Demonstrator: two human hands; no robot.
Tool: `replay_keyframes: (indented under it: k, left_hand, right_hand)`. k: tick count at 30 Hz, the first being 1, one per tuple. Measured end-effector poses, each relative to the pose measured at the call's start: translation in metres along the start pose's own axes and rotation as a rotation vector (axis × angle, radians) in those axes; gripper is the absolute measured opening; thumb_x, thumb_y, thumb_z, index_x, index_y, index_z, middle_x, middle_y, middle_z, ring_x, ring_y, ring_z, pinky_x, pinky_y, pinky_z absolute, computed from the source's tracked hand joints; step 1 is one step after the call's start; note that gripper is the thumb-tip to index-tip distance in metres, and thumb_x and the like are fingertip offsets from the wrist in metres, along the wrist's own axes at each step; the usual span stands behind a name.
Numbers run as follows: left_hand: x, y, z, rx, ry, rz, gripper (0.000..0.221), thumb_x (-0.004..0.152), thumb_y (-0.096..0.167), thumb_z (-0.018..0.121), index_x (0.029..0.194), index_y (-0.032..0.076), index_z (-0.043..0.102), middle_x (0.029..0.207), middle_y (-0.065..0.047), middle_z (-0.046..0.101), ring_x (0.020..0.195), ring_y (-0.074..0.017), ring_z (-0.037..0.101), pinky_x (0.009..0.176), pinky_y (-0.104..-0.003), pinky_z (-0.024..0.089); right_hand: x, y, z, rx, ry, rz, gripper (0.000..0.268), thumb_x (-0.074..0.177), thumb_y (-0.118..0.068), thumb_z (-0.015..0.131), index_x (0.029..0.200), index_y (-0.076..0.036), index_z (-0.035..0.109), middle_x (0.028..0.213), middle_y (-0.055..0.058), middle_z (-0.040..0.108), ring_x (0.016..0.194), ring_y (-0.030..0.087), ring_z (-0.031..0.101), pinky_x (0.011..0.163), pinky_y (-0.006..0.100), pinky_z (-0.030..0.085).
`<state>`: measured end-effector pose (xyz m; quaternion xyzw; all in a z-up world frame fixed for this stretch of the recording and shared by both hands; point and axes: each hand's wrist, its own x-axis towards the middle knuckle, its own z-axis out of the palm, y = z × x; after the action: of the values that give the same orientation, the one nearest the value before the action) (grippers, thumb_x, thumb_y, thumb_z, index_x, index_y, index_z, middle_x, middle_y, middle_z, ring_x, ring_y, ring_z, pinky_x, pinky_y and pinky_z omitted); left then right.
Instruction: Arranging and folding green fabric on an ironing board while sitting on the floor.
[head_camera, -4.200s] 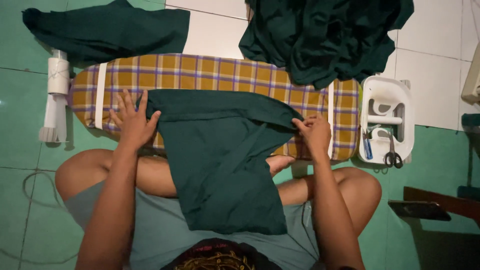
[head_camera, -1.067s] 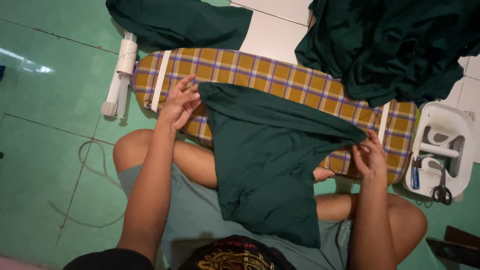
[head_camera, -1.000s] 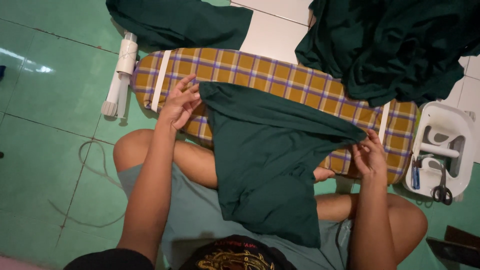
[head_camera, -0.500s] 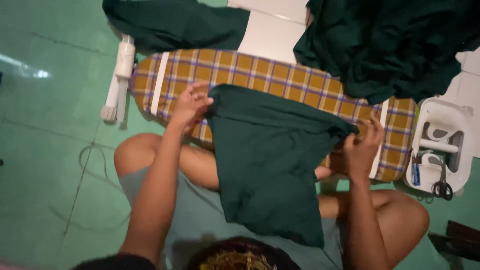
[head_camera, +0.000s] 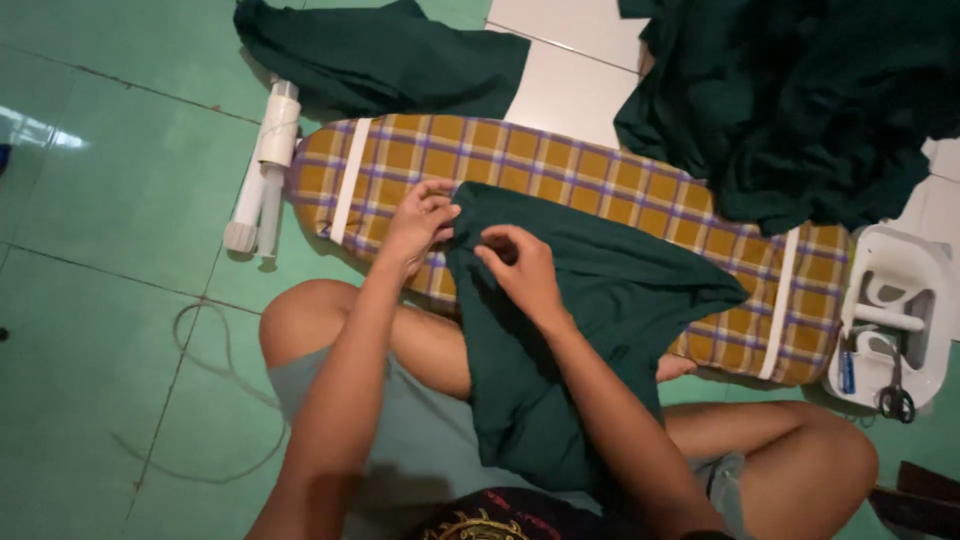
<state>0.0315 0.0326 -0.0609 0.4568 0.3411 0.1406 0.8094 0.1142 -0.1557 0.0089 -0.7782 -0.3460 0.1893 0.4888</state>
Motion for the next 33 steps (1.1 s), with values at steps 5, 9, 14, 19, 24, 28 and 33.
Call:
replay_keyframes:
  k: [5, 9, 14, 19, 24, 28, 33]
  left_hand:
    - [0.003, 0.005, 0.003, -0.007, -0.010, 0.016, 0.044, 0.090, 0.004, 0.077, 0.130, 0.012, 0.061, 0.090, 0.001, 0.061, 0.078, -0.0114, 0.068, 0.068, -0.027, 0.068]
    - [-0.007, 0.017, 0.011, -0.010, -0.031, 0.035, 0.046, 0.088, 0.003, 0.077, 0.130, 0.012, 0.060, 0.089, 0.001, 0.060, 0.076, -0.0096, 0.067, 0.067, -0.026, 0.068]
    - [0.000, 0.012, 0.012, 0.044, -0.037, 0.058, 0.047, 0.086, 0.003, 0.078, 0.129, 0.011, 0.061, 0.086, 0.001, 0.059, 0.072, -0.0079, 0.065, 0.066, -0.026, 0.067]
    - [-0.001, 0.009, 0.012, 0.114, -0.047, 0.122, 0.049, 0.084, 0.000, 0.080, 0.128, 0.008, 0.061, 0.082, 0.000, 0.058, 0.071, -0.0100, 0.069, 0.064, -0.025, 0.067]
    - [-0.021, 0.042, 0.029, 0.664, 0.006, 0.348, 0.052, 0.086, 0.008, 0.076, 0.133, 0.024, 0.063, 0.114, -0.004, 0.061, 0.103, -0.0207, 0.073, 0.081, -0.035, 0.061]
    - [-0.028, 0.044, 0.036, 0.750, -0.183, 0.599, 0.047, 0.088, -0.001, 0.063, 0.128, 0.021, 0.073, 0.152, -0.018, 0.046, 0.138, -0.0492, 0.048, 0.113, -0.057, 0.044]
    - [-0.026, 0.030, 0.033, 0.785, -0.322, 0.587, 0.035, 0.085, 0.028, 0.081, 0.118, 0.016, 0.077, 0.113, -0.011, 0.075, 0.110, -0.0365, 0.070, 0.093, -0.045, 0.056]
  right_hand:
    - [0.018, 0.007, 0.024, 0.083, 0.103, 0.116, 0.027, 0.082, -0.028, 0.090, 0.104, -0.018, 0.078, 0.089, 0.003, 0.079, 0.087, 0.020, 0.077, 0.077, 0.033, 0.060]
    - [0.021, 0.010, 0.031, 0.135, 0.178, 0.173, 0.015, 0.087, -0.023, 0.085, 0.100, -0.016, 0.081, 0.083, 0.004, 0.078, 0.080, 0.015, 0.074, 0.074, 0.030, 0.059]
    - [0.020, 0.015, 0.031, 0.127, 0.220, 0.142, 0.005, 0.092, -0.018, 0.079, 0.096, -0.016, 0.081, 0.082, 0.006, 0.077, 0.079, 0.017, 0.073, 0.071, 0.032, 0.059]
    - [0.020, 0.020, 0.032, 0.179, 0.236, 0.133, 0.007, 0.097, -0.014, 0.072, 0.096, -0.014, 0.079, 0.077, 0.005, 0.075, 0.074, 0.013, 0.068, 0.070, 0.031, 0.058]
    - [0.022, 0.015, 0.027, 0.213, 0.203, 0.161, 0.011, 0.100, -0.015, 0.065, 0.097, -0.015, 0.076, 0.075, 0.005, 0.073, 0.072, 0.014, 0.066, 0.066, 0.031, 0.055]
    - [0.022, 0.034, 0.028, 0.203, 0.195, 0.153, 0.015, 0.103, -0.016, 0.061, 0.096, -0.012, 0.073, 0.071, 0.006, 0.069, 0.069, 0.015, 0.063, 0.061, 0.031, 0.053]
    - [0.022, 0.042, 0.025, 0.196, 0.190, 0.127, 0.017, 0.103, -0.015, 0.057, 0.091, -0.010, 0.069, 0.067, 0.010, 0.063, 0.068, 0.017, 0.060, 0.062, 0.036, 0.051]
